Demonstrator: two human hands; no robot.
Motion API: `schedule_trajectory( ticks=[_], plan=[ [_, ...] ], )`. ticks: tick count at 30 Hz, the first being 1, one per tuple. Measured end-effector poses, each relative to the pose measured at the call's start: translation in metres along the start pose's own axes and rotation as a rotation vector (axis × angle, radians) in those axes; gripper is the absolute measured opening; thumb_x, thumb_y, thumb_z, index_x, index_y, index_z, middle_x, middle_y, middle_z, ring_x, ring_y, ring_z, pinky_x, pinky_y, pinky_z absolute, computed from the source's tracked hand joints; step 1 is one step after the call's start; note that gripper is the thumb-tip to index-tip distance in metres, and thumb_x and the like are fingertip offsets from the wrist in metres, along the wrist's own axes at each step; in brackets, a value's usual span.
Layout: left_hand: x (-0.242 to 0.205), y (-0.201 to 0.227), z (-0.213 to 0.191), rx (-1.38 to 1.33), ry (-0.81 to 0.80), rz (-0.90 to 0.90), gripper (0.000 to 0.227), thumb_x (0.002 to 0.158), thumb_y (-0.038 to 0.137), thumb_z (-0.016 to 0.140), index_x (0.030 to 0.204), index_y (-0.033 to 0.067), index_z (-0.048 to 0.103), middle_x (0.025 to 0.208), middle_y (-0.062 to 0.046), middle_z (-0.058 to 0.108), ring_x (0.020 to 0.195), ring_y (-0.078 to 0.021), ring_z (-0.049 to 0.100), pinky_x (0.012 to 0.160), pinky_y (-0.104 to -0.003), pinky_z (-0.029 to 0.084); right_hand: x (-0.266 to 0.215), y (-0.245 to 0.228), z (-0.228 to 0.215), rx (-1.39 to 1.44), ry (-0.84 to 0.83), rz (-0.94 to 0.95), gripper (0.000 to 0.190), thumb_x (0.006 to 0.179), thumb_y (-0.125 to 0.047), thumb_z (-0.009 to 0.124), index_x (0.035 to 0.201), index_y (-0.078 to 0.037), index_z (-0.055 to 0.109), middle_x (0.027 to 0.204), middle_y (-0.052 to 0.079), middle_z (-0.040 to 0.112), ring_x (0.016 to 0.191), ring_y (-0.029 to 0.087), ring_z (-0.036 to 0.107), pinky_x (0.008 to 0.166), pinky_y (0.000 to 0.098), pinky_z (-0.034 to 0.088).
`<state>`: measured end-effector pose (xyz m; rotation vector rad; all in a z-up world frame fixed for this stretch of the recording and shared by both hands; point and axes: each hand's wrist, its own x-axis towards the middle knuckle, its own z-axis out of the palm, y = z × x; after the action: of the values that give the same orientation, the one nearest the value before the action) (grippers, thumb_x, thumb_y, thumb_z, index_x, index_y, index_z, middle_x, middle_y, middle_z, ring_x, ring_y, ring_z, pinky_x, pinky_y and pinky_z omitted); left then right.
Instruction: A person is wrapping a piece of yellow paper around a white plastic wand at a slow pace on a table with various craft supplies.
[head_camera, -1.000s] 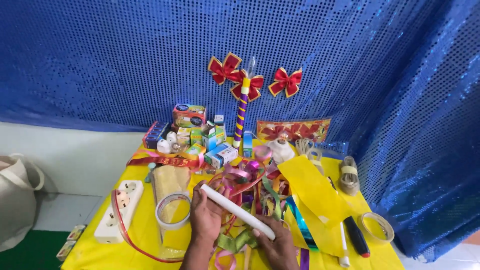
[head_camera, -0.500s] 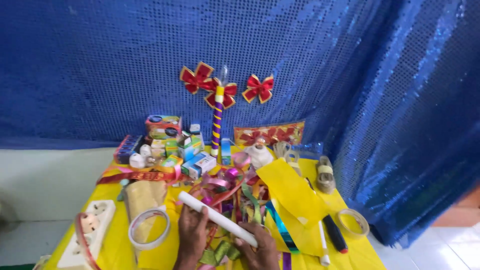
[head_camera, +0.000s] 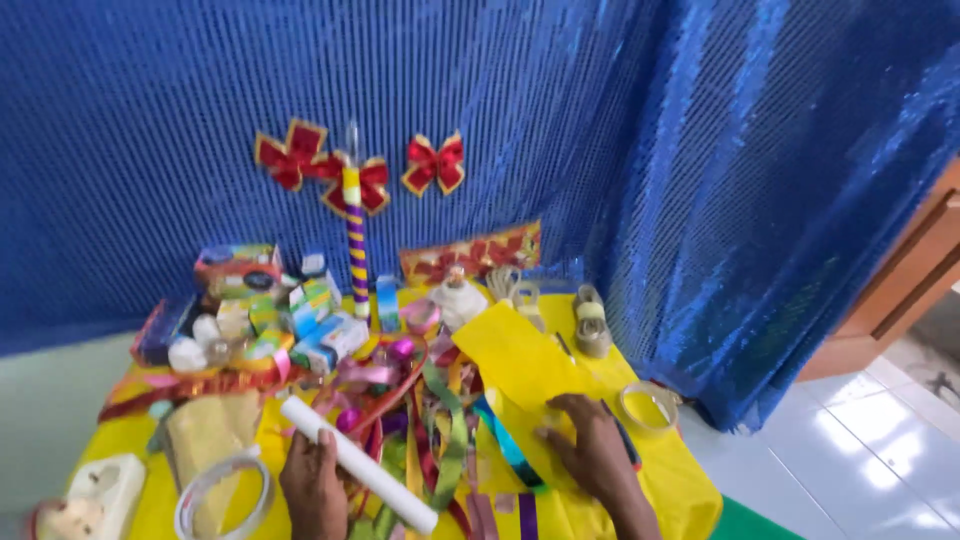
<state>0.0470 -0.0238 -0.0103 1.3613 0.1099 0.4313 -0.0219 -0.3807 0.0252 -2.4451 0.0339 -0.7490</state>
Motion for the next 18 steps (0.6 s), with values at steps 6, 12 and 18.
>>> schedule_trajectory(
  ticks=[6,12,18],
  plan=[
    [0.001,0.019,0.008,0.07,0.087,-0.147,0.034,0.103,0.029,0.06,0.12,0.001,0.069,0.078,-0.019,0.066,0.069,-0.0278,0.061,0.056,-0.04,0.05,0.02,-0.018,0.011,-0.216,-0.254,0.14,0.043,0.086,-0.039,0.074,0.123,-0.018,0.072,0.129,0.004,0.068,0.122,0.031,0.061,0.103,0.0511,0.043],
    [-0.009,0.059,0.017,-0.05,0.01,-0.186,0.042,0.102,0.028,0.056,0.137,0.0096,0.069,0.079,-0.017,0.059,0.07,-0.0274,0.057,0.058,-0.039,0.05,0.041,-0.019,0.0,-0.159,-0.228,0.196,0.027,0.093,-0.022,0.058,0.109,-0.011,0.077,0.111,0.01,0.078,0.102,0.035,0.072,0.089,0.0494,0.054],
    [-0.01,0.062,0.01,-0.003,0.02,-0.252,0.048,0.098,0.029,0.059,0.139,0.0053,0.068,0.089,-0.021,0.067,0.083,-0.0317,0.063,0.071,-0.043,0.054,0.071,-0.015,-0.012,0.055,0.05,0.215,0.026,0.093,-0.035,0.066,0.099,-0.013,0.079,0.101,0.005,0.083,0.094,0.029,0.076,0.078,0.0414,0.053]
  ],
)
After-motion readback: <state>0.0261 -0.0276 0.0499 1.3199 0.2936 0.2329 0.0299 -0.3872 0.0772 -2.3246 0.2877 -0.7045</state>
